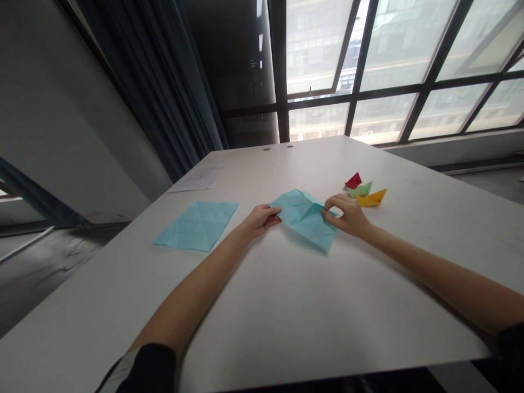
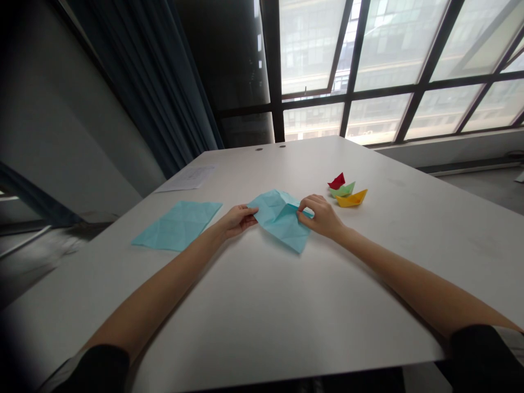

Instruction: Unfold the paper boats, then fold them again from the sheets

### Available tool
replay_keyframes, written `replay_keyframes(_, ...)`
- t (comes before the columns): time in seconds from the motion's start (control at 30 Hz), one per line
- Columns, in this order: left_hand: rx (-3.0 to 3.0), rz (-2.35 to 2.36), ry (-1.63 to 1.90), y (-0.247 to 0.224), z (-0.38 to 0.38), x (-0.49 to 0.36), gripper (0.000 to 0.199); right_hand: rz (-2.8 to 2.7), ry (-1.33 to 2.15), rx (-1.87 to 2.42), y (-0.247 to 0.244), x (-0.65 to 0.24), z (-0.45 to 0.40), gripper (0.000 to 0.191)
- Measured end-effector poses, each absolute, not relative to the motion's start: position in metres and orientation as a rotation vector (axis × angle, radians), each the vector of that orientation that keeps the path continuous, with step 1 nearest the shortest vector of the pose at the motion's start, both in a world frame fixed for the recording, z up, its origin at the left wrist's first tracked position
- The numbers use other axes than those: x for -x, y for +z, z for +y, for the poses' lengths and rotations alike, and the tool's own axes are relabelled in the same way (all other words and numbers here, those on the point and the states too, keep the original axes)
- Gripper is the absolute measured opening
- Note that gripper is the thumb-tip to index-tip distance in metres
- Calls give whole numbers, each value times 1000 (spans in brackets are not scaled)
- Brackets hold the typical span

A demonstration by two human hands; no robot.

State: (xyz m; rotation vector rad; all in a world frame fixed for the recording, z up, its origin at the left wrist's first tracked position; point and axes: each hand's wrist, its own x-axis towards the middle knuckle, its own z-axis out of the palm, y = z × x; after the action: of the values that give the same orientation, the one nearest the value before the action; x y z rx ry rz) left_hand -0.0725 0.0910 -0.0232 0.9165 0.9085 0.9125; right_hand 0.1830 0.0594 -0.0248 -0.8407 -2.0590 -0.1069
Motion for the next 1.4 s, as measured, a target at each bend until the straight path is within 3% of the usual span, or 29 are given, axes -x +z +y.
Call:
replay_keyframes(0.33,-714,934,1017,-19,91,65,11,-2014,-109,865,-24,-181,59,8)
replay_keyframes(0.5,-780,1003,1120,-16,83,61,38,-2006,-108,878,-23,-180,58,8)
replay_keyframes(0.6,-858,965,1147,-18,84,61,32,-1985,-112,892,-22,-180,57,8)
replay_keyframes(0.77,-1276,1112,1116,-30,90,60,11,-1966,-98,886,-22,-180,57,9)
replay_keyframes(0.97,-1994,1366,1331,-27,82,52,18,-2012,-87,867,-23,-182,57,9)
replay_keyframes(1.13,-2370,1218,1422,-17,69,46,23,-2009,-93,865,-23,-182,58,10)
replay_keyframes(1.27,-2474,1102,1339,-19,63,42,31,-1996,-93,864,-22,-181,57,10)
replay_keyframes(1.4,-2491,1056,1173,-21,56,39,51,-1986,-96,858,-21,-178,55,10)
